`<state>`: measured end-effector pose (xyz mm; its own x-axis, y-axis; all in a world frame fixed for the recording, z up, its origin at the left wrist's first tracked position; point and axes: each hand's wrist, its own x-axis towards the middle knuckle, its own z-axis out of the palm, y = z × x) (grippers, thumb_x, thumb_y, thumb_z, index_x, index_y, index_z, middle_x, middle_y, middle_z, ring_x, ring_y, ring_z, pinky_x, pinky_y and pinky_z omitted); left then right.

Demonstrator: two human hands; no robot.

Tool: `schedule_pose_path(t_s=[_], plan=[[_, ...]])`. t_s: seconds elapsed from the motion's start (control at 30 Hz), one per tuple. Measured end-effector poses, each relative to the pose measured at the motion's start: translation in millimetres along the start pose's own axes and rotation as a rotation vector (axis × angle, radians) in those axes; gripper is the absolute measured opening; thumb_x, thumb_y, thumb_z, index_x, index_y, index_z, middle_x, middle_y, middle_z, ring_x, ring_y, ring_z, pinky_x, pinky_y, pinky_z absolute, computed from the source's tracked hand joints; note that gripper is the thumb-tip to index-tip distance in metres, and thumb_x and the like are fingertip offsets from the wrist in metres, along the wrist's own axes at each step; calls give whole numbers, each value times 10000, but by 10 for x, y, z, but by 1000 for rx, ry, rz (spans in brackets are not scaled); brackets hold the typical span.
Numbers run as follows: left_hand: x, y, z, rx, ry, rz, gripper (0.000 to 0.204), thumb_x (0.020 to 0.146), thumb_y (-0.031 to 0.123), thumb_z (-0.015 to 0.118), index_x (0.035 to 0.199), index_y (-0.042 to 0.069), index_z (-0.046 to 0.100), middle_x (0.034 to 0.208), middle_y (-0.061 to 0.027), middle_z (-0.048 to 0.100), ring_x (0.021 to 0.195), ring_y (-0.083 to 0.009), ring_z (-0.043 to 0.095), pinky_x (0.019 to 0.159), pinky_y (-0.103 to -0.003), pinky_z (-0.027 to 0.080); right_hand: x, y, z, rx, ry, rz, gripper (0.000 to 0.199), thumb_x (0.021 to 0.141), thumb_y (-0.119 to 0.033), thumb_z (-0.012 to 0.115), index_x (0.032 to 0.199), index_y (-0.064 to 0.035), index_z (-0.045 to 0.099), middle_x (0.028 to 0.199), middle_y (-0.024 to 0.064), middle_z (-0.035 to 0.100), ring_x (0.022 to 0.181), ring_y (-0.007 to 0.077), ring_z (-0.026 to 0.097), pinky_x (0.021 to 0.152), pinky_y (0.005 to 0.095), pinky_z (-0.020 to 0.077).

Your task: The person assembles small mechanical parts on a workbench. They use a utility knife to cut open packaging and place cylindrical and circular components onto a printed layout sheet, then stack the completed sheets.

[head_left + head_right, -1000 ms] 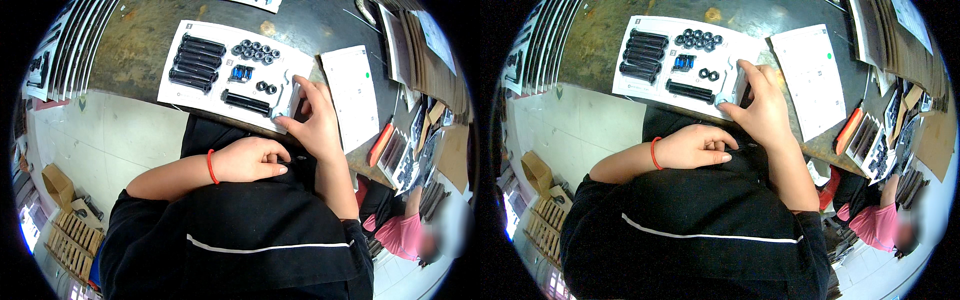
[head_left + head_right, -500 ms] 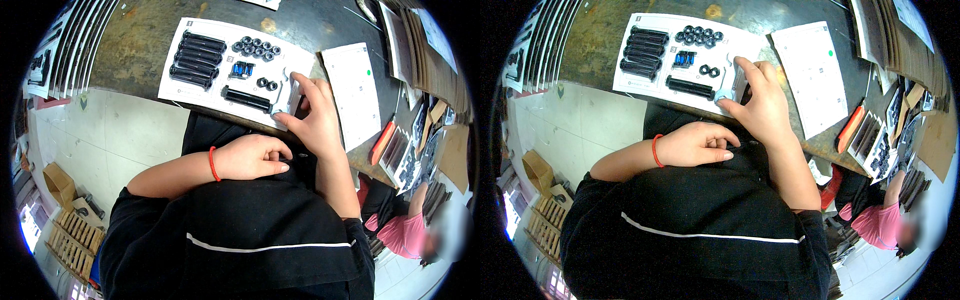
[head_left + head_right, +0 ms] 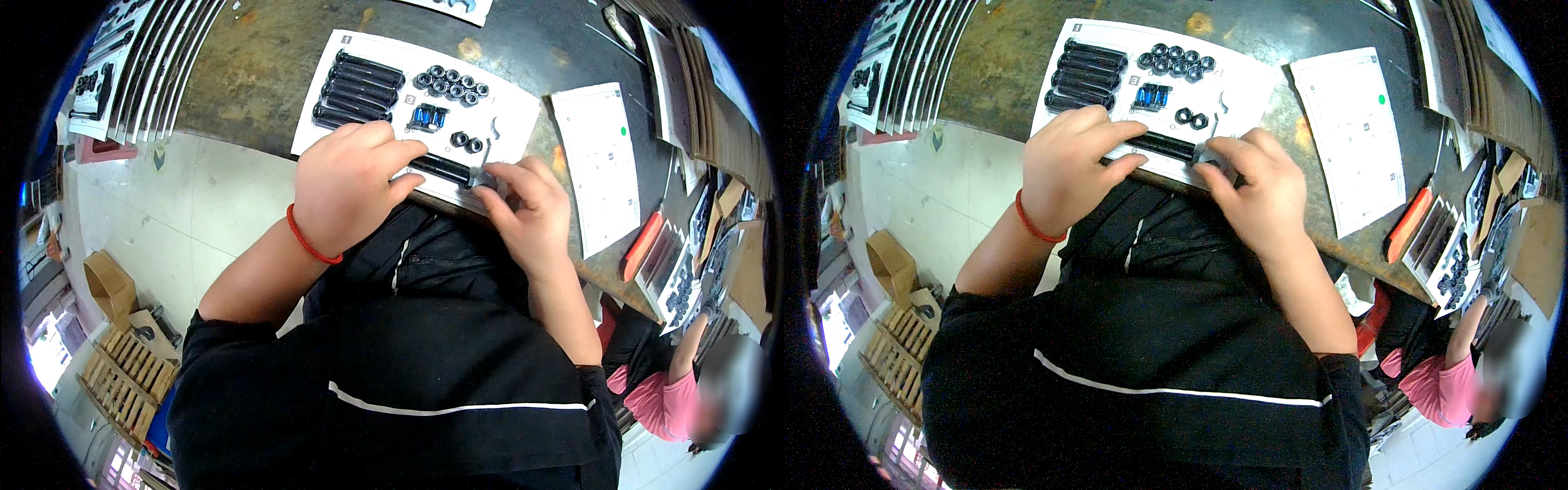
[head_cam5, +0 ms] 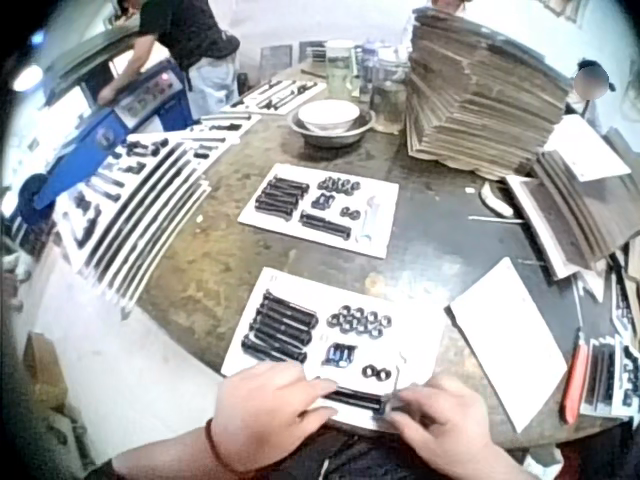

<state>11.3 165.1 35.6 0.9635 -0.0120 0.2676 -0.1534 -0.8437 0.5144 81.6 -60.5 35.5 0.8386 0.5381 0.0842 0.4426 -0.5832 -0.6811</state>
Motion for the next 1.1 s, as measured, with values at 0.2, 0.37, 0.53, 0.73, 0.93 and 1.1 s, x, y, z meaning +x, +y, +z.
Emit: schedule_pose_path(t_s=[0.2, 0.37, 0.53, 0.73, 0.93, 1.1], plan=[[48, -72, 23, 75, -34, 9, 270, 694, 194, 817, 949, 147, 740, 766, -28, 594, 749, -231, 614, 642, -337, 500, 15, -53, 136, -61, -10, 1, 169, 741, -146, 812, 884, -88, 741, 738, 54, 617, 620, 237, 636, 566, 338, 510], [63, -66, 15, 55, -37, 4, 286, 698, 189, 819, 969, 147, 738, 763, -26, 603, 747, -231, 617, 647, -339, 503, -7, -41, 113, -14, -1, 27, 182, 748, -132, 809, 906, -86, 732, 734, 60, 602, 613, 218, 618, 558, 324, 496], [52, 20, -43, -77, -19, -49, 316, 696, 157, 824, 998, 131, 733, 692, -31, 554, 650, -217, 562, 592, -329, 452, -88, 81, -58, 96, 39, 151, 268, 744, -99, 812, 988, -71, 706, 721, 67, 556, 597, 189, 553, 550, 304, 462], [-32, -18, -70, -184, 51, -57, 298, 695, 40, 807, 979, 75, 722, 640, -24, 459, 586, -162, 470, 540, -302, 370, -241, 115, -20, 89, -23, 180, 267, 745, -87, 807, 982, -58, 687, 746, 71, 567, 633, 185, 550, 583, 308, 466], [-117, -50, -135, -156, 41, -169, 276, 699, 18, 810, 957, 33, 717, 663, -31, 491, 598, -132, 463, 548, -278, 375, -246, 137, 34, 72, -12, 198, 267, 745, -110, 809, 978, -64, 688, 748, 68, 581, 627, 191, 559, 578, 312, 469], [-167, -57, -124, -158, 36, -199, 276, 704, 15, 809, 964, 25, 714, 677, -29, 513, 606, -128, 467, 559, -273, 389, -258, 163, 82, 67, 17, 161, 280, 739, -115, 814, 985, -69, 688, 747, 61, 583, 629, 191, 566, 579, 317, 473]])
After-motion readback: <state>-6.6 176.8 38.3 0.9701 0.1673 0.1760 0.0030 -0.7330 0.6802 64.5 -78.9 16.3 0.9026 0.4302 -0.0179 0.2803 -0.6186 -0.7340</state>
